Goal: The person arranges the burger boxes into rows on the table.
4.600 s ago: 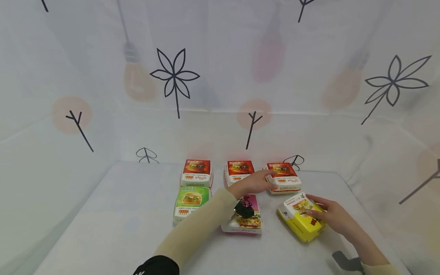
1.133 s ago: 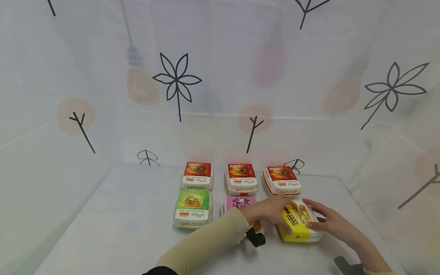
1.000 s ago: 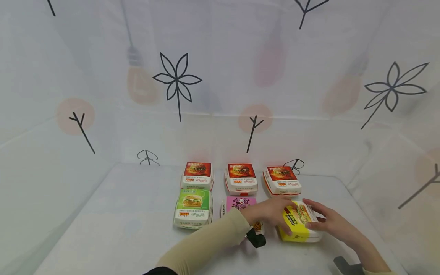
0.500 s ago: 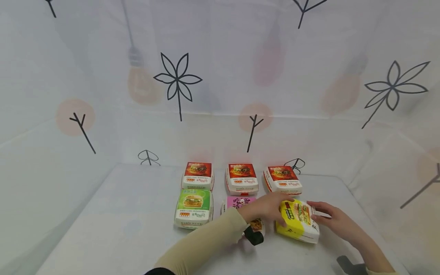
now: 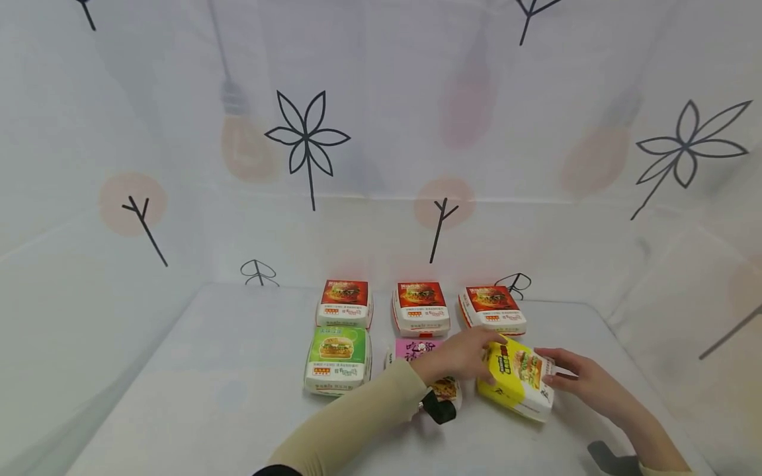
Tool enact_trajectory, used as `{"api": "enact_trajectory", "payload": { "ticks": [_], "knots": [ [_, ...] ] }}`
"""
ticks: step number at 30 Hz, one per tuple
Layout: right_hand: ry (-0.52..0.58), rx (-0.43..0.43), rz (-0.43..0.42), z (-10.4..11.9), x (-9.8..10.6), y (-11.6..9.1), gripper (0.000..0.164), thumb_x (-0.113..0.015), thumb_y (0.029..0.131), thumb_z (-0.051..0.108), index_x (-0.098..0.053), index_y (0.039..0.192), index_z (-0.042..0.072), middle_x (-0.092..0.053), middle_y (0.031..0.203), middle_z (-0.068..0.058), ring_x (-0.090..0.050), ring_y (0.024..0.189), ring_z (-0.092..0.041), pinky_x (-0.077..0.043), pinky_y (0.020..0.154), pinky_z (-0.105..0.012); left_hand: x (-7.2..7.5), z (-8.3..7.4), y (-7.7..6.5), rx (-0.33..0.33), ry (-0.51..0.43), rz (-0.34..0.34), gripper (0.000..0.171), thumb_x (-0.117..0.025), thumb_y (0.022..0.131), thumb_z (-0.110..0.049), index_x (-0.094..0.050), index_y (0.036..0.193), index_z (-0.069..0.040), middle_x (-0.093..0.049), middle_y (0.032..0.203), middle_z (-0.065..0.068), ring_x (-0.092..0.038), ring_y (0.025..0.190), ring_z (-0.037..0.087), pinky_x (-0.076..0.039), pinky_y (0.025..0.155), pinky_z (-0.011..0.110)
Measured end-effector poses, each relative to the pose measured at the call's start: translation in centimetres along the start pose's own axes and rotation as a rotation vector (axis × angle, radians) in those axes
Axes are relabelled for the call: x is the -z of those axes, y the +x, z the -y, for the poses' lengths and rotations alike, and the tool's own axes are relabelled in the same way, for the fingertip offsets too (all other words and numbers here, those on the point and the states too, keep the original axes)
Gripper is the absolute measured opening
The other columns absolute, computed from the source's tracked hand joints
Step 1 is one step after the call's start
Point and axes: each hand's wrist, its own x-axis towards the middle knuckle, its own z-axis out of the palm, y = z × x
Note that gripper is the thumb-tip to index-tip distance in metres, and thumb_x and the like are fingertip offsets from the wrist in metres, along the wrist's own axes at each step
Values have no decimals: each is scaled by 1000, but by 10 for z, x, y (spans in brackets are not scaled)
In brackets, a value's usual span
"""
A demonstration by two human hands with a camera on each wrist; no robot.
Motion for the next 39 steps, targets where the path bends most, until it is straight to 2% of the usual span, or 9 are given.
{"api": "enact_trajectory", "payload": {
  "ticks": [3,9,14,20,29,39],
  "knots": [
    [13,-4,13,-1,0,-1,64,-69,94,26,-44,144,-6,-44,144,-33,-48,125,-51,-52,90,-56,-1,0,1,26,-41,-5,62,-87,78,-22,-60,132,-37,-55,130,-16,-55,107,1,-49,90,25],
    [18,-2,35,-1,-2,-2,69,-71,92,27,-42,148,-3,-40,148,-32,-40,130,-53,-49,94,-59,-2,1,1,80,-147,-48,51,-83,81,-12,-66,124,-33,-62,118,-18,-57,103,2,-51,84,24],
    [47,-52,49,-4,-10,-5,76,-75,88,30,-42,148,-2,-37,150,-32,-40,130,-52,-48,95,-59,-10,3,-2,117,-179,-74,43,-82,82,-10,-68,117,-30,-63,105,-18,-57,95,0,-51,78,21],
    [36,-60,14,-4,-17,-5,81,-78,86,33,-41,148,-3,-37,149,-33,-42,128,-52,-47,95,-60,-12,2,-5,128,-170,-105,37,-79,84,-9,-69,114,-27,-63,102,-17,-56,91,1,-51,77,20],
    [-16,-6,-30,5,-10,-3,82,-79,84,36,-43,148,-2,-36,151,-31,-33,135,-56,-44,99,-60,-5,-2,0,120,-92,-176,31,-80,85,-15,-69,111,-27,-63,100,-17,-55,90,0,-49,78,20],
    [6,-40,-33,9,-11,-5,84,-78,85,35,-40,149,-3,-34,152,-31,-27,138,-55,-40,102,-63,-6,0,2,114,-119,-171,35,-82,83,-23,-69,115,-28,-65,105,-19,-57,94,1,-49,79,21]
  ]
}}
